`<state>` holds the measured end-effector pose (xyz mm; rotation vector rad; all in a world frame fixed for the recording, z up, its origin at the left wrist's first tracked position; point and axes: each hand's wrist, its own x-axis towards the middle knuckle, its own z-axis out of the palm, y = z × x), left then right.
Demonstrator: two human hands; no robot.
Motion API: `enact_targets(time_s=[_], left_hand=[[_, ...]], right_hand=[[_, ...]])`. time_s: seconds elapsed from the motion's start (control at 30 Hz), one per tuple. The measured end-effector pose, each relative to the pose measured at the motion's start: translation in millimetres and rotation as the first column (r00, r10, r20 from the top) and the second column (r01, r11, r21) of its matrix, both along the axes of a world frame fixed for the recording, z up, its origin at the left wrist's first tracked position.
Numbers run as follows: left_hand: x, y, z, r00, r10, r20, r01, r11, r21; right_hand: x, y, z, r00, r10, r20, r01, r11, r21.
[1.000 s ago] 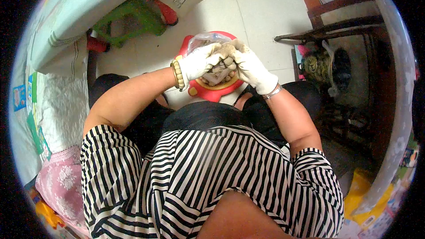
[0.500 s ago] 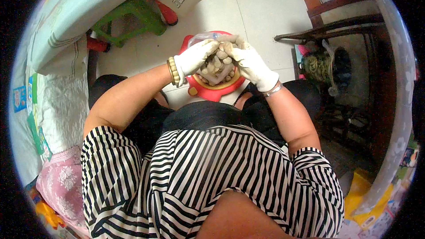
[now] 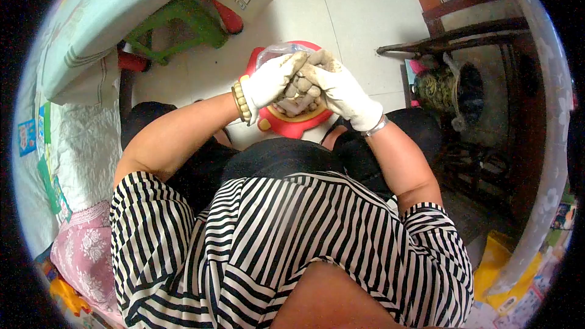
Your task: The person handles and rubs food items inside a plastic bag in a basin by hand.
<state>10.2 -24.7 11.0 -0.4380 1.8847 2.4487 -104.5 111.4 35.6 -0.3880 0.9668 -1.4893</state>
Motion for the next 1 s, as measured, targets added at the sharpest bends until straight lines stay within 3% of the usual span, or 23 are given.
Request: enact_targets(time_s=[0.07,0.2,0.27,0.33,0.37,0.4,0.43,0.47,0.57,0.7,0.77,1.0], left_hand=[[0,4,19,1.0,-0.001,0.013,-0.001,0.995,0.102],[-2,-1,18,0.999,-0.035,-0.01,0.035,0.999,0.032],[-5,-4,6,0.997,-0.033,0.064,0.005,0.922,0.387],[-2,-8,23,0.99,-0.079,0.115,0.039,0.949,0.314],[-1,-9,29,0.978,-0.123,0.17,0.08,0.967,0.24],[-3,-11,15,0.978,-0.123,0.17,0.08,0.967,0.241],[-7,-13,-9,0.985,-0.103,0.139,0.042,0.921,0.388],[-8,-15,-23,0.991,-0.077,0.111,0.007,0.851,0.526],[-7,-18,-9,0.974,-0.12,0.191,0.005,0.86,0.511],[-7,-16,-20,0.984,-0.123,0.126,0.018,0.782,0.622],[-7,-21,-35,0.968,-0.078,0.24,-0.108,0.731,0.673],[-6,-25,-22,0.985,-0.117,0.128,-0.024,0.639,0.768]], right_hand=[[0,0,2,1.0,0.003,0.01,-0.002,1.0,-0.02],[3,-1,3,0.998,-0.058,0.003,0.058,0.998,-0.008],[2,-1,1,0.996,-0.09,-0.023,0.09,0.996,-0.001],[-1,1,2,0.958,0.011,-0.286,0.003,0.999,0.049],[0,1,3,0.958,0.011,-0.286,0.003,0.999,0.05],[0,0,6,0.937,0.022,-0.35,-0.006,0.999,0.046],[1,0,8,0.911,0.033,-0.411,-0.016,0.999,0.044],[0,0,5,0.911,0.034,-0.411,-0.017,0.999,0.044],[-3,1,-15,0.915,0.032,-0.402,-0.037,0.999,-0.004],[-1,-2,-5,0.894,0.054,-0.444,-0.017,0.996,0.087],[1,-4,0,0.876,0.055,-0.479,0.016,0.99,0.143],[-6,-6,-14,0.891,-0.135,-0.433,0.186,0.979,0.078]])
